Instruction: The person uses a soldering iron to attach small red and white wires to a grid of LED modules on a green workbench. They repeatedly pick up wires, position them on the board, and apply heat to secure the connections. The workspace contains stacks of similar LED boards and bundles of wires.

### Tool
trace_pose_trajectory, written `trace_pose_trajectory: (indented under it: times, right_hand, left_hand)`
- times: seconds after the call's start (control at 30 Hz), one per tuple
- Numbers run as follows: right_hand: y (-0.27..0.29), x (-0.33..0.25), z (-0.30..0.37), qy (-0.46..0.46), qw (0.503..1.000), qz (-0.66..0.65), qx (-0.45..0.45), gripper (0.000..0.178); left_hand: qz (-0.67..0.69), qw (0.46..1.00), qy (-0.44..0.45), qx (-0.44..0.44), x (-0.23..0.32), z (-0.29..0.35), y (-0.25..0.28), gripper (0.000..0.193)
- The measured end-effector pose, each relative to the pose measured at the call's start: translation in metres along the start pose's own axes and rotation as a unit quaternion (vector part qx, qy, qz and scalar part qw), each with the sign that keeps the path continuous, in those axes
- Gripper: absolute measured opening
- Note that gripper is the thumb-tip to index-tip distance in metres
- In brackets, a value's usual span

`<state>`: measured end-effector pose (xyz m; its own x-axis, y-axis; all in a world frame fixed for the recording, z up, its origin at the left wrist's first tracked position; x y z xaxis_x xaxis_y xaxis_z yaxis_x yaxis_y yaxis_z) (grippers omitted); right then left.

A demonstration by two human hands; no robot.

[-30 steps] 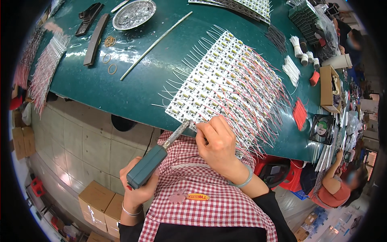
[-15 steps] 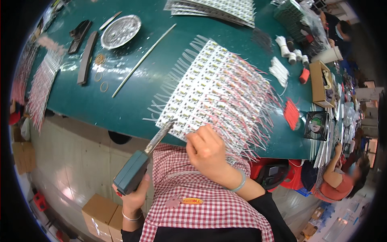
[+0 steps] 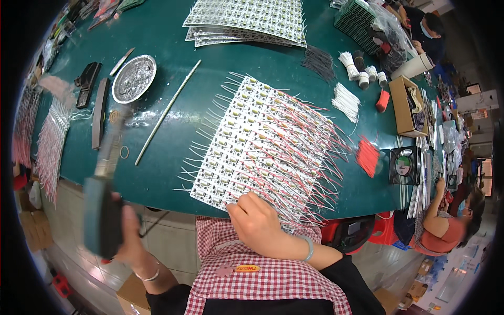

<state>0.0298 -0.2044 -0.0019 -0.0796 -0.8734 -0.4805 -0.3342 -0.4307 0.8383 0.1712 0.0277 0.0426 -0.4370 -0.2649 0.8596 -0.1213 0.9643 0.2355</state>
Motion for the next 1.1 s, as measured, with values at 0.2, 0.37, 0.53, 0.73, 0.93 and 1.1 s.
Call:
trace_pose_trajectory:
  times: [0.2, 0.37, 0.53, 0.73, 0.93, 1.1]
  right_hand:
    - [0.012, -0.003, -0.005, 0.051, 0.994, -0.050, -0.080, 0.019]
    - [0.078, 0.029, -0.030, 0.029, 0.996, -0.074, -0.044, 0.019]
    - [0.094, 0.115, -0.076, -0.036, 0.994, 0.070, 0.075, 0.006]
    - [0.061, 0.133, -0.104, -0.051, 0.990, 0.128, 0.037, 0.009]
    - [0.045, 0.147, -0.104, -0.072, 0.984, 0.164, 0.005, 0.008]
    - [0.042, 0.152, -0.106, -0.086, 0.980, 0.182, 0.004, 0.009]
  left_hand:
    - [0.018, 0.992, -0.052, 0.116, 0.003, -0.092, -0.011, 0.018]
    - [0.017, 0.992, 0.114, 0.052, -0.069, -0.100, -0.036, 0.019]
    - [0.102, 0.986, 0.122, 0.051, -0.062, -0.063, -0.048, 0.029]
    - [0.113, 0.977, 0.165, 0.073, -0.064, -0.035, -0.033, 0.034]
    - [0.083, 0.972, 0.204, 0.075, -0.076, -0.026, -0.026, 0.032]
    - [0.091, 0.974, 0.196, 0.066, -0.071, -0.028, -0.035, 0.028]
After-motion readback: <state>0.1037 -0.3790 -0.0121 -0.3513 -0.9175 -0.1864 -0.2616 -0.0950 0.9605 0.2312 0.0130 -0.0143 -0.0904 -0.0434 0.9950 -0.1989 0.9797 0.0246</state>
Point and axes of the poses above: each hand's wrist, its own z-axis away from the middle knuckle, its own y-axis out of the back of the hand, x = y × z, the point moved 9 cm from there along -z, towards the middle knuckle, and after that the axes turned 7 degrees about z, right-handed, at the moved point
